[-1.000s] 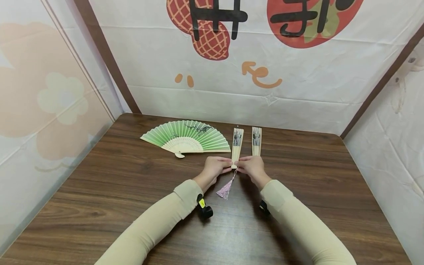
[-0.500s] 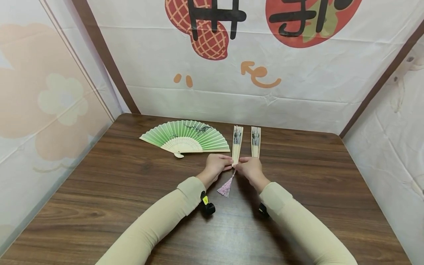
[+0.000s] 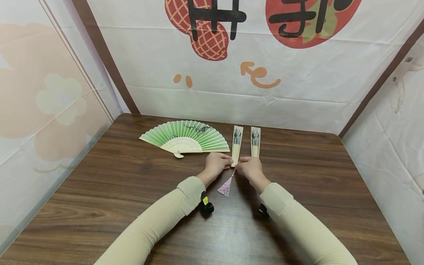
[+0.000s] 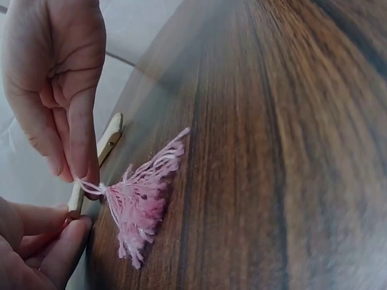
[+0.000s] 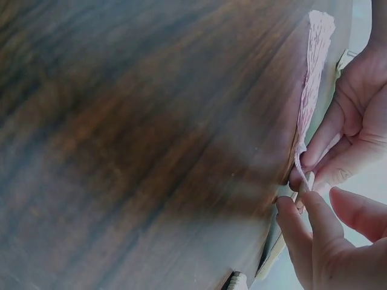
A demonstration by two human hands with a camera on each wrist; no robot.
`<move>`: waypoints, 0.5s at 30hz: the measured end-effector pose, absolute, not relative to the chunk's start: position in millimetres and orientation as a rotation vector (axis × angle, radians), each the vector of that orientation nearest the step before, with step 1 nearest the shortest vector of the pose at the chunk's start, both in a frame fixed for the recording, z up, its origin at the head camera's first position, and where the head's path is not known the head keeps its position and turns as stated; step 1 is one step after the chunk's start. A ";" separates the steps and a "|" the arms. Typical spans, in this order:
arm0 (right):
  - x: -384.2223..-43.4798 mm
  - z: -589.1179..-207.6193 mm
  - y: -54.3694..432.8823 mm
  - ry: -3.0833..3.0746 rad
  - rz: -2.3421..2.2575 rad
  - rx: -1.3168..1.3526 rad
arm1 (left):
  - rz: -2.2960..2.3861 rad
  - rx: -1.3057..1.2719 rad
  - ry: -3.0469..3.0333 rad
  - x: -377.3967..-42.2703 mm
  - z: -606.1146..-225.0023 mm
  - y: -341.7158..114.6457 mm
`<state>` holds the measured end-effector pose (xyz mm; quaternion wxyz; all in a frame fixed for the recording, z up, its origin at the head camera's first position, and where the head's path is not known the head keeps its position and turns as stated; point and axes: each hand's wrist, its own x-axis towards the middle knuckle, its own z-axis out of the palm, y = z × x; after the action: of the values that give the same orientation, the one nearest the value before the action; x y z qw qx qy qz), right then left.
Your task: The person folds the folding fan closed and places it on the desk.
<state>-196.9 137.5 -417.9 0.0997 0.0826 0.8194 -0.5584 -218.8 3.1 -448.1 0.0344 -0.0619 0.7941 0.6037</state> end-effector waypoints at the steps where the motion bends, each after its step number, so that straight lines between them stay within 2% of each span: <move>1: -197.2 -418.5 137.8 2.423 -1.656 0.243 | 1.836 -0.182 2.458 -218.9 -447.9 2.9; 15: -195.7 -419.4 140.0 2.409 -1.641 0.255 | 1.679 -0.110 2.602 -218.0 -443.4 1.7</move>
<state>-195.7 140.0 -419.4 0.1074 0.0867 0.8185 -0.5577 -218.0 1.7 -443.4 0.0212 -0.0354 0.8395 0.5418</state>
